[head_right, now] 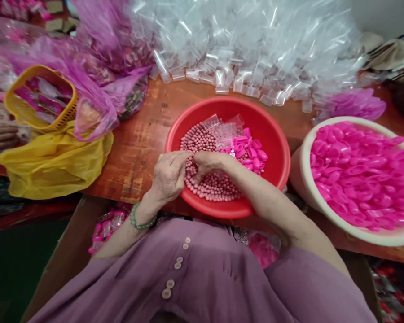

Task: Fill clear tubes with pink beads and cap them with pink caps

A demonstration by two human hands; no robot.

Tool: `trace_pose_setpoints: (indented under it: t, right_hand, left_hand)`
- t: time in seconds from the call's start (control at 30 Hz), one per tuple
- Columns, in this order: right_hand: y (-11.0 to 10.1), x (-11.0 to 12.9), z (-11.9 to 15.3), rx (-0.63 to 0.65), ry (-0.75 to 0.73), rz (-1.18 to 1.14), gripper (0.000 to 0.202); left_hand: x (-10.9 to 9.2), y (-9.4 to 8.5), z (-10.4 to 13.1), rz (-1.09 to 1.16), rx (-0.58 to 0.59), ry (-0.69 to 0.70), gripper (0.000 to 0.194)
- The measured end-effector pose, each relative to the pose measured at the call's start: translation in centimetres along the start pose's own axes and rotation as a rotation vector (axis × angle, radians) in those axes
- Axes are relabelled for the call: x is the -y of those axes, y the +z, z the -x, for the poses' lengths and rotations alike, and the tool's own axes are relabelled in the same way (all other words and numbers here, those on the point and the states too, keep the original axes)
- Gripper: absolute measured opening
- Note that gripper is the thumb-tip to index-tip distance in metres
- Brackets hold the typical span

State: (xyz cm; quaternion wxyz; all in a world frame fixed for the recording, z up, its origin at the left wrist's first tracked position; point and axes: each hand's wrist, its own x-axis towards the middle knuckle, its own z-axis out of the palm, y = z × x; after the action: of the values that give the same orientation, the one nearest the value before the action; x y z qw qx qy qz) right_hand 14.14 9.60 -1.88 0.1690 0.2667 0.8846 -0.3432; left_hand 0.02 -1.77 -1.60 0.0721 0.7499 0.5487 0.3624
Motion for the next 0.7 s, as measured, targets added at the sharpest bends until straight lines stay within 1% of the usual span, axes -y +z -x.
trace_pose_setpoints:
  t: [0.07, 0.13, 0.23, 0.33, 0.4, 0.43, 0.5, 0.57, 0.6, 0.63, 0.7]
  right_hand:
    - [-0.3, -0.8, -0.1, 0.126, 0.003, -0.155, 0.038]
    - [-0.8, -1.4, -0.1, 0.245, -0.003, -0.307, 0.042]
    - [-1.5, -1.8, 0.2, 0.328, -0.041, -0.531, 0.047]
    - [-2.0, -1.9, 0.8, 0.327, -0.112, -0.729, 0.051]
    - [-2.4, -1.8, 1.3, 0.303, -0.185, -0.845, 0.048]
    - [-2.5, -1.8, 1.6, 0.294, -0.223, -0.897, 0.045]
    - [-2.7, -1.9, 2.1, 0.285, -0.280, -0.967, 0.041]
    - [-3.0, -2.2, 2.5, 0.262, -0.296, -0.992, 0.039]
    - [-3.1, -2.3, 2.7, 0.240, -0.292, -0.994, 0.039]
    - [-3.3, -2.5, 3.0, 0.211, -0.287, -0.995, 0.039]
    - [-3.7, -2.8, 3.6, 0.153, -0.284, -1.009, 0.042]
  left_hand:
    - [0.1, -0.2, 0.1, 0.023, 0.003, 0.011, 0.036]
    - [0.3, -0.8, 0.1, 0.087, 0.019, 0.016, 0.037]
    - [0.7, -2.2, 0.1, 0.217, 0.100, 0.035, 0.044]
    - [1.0, -3.4, -0.1, 0.272, 0.185, 0.086, 0.060]
    - [1.0, -3.6, -0.5, 0.263, 0.241, 0.096, 0.066]
    - [1.0, -3.4, -0.8, 0.261, 0.268, 0.090, 0.063]
    - [0.7, -2.9, -1.5, 0.292, 0.297, 0.074, 0.046]
    - [0.5, -2.4, -2.2, 0.370, 0.280, 0.046, 0.027]
    - [0.3, -2.2, -2.6, 0.429, 0.259, 0.027, 0.020]
    - [0.2, -2.1, -2.9, 0.497, 0.239, 0.004, 0.017]
    - [0.1, -2.2, -3.4, 0.631, 0.216, -0.074, 0.018]
